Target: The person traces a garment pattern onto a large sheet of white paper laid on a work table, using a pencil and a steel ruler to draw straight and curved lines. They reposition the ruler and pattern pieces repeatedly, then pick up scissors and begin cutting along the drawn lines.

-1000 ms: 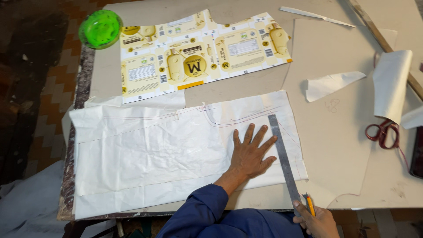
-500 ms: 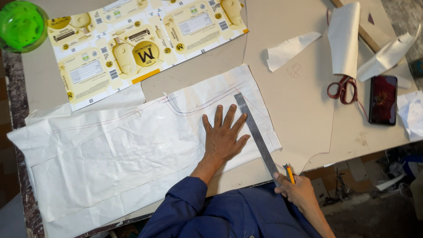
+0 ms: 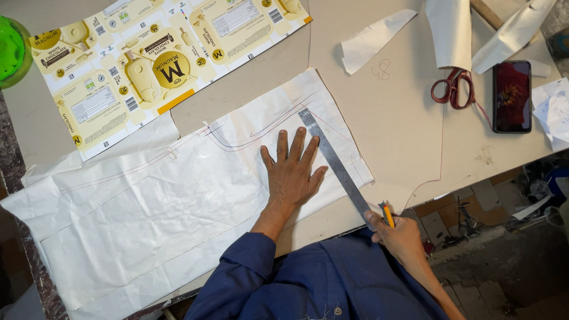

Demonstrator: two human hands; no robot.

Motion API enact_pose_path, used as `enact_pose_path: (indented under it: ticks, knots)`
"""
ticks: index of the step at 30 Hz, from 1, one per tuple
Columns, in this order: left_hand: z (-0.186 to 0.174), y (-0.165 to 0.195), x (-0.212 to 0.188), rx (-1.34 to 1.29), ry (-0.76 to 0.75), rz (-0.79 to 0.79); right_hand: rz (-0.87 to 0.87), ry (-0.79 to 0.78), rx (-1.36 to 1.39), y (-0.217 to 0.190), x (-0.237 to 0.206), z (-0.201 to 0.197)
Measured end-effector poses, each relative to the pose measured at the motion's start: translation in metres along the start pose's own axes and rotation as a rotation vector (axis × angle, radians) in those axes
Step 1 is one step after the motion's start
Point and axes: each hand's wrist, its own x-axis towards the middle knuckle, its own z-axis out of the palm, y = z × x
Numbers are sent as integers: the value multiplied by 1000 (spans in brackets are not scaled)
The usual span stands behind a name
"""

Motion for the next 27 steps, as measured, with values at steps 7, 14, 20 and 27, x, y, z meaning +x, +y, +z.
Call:
enact_pose_path:
  ticks: [7,14,20,27]
  knots:
    - [2,2,1,-22,-15,-10,59,50,-367,-31,-26,-6]
    - [-21,3,6,-41,-61,-51,-183,199,-871,-59,-53,-5]
    - [-22,2,10,-33,-34,-40,-472,228,-775,-60,-43,-6]
    - [-13,-1,9,-14,-42,-45,-455,138,-826,-61,-29,-7]
